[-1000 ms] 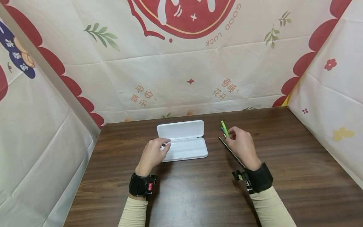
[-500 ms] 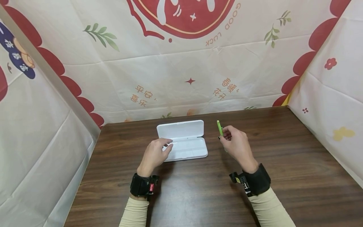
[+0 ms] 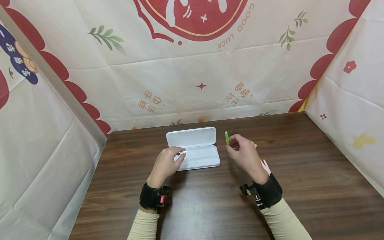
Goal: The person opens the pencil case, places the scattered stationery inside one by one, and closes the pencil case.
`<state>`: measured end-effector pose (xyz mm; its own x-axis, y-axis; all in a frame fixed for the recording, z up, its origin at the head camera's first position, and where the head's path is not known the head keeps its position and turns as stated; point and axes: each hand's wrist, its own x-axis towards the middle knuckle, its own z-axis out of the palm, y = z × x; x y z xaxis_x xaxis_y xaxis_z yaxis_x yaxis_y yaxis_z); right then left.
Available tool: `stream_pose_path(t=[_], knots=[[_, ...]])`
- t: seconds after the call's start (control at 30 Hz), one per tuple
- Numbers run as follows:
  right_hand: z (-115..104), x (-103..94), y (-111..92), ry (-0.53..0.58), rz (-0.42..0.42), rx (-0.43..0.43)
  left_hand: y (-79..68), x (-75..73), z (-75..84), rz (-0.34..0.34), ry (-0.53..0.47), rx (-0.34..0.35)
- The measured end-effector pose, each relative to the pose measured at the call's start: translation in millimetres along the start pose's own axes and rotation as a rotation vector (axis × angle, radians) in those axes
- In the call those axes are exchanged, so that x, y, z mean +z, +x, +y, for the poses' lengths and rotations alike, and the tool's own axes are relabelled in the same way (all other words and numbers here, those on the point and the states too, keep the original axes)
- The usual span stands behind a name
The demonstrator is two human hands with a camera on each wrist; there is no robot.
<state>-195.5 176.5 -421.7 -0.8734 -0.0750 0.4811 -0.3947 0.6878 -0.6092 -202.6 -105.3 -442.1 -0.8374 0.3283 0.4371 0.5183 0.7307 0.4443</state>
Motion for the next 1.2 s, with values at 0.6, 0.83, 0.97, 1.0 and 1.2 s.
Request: stream_pose_path(t=[0.6,0.83,0.97,1.0,1.2], knots=[[-9.5,18.6,-3.5,0.168,-0.021,-0.053,1.9,5.1,13.6,-0.016,-0.001,0.051],[-12.8,25.3,-4.1,0.185,-0.058,-0.032,2.7,9.9,15.8,0.007,-0.014,0.103],[-14.6,28.7,-5.1,0.215,-0.077,-0.033,3.8,13.7,21.1,0.021,-0.029,0.159],[-15.1,29.8,-5.7,0.226,-0.088,-0.035,3.9,15.1,22.9,0.023,-0.034,0.175],[-19.2,35.9,-10.2,0.293,-0.152,-0.036,3.0,24.1,33.6,0.023,-0.066,0.237]])
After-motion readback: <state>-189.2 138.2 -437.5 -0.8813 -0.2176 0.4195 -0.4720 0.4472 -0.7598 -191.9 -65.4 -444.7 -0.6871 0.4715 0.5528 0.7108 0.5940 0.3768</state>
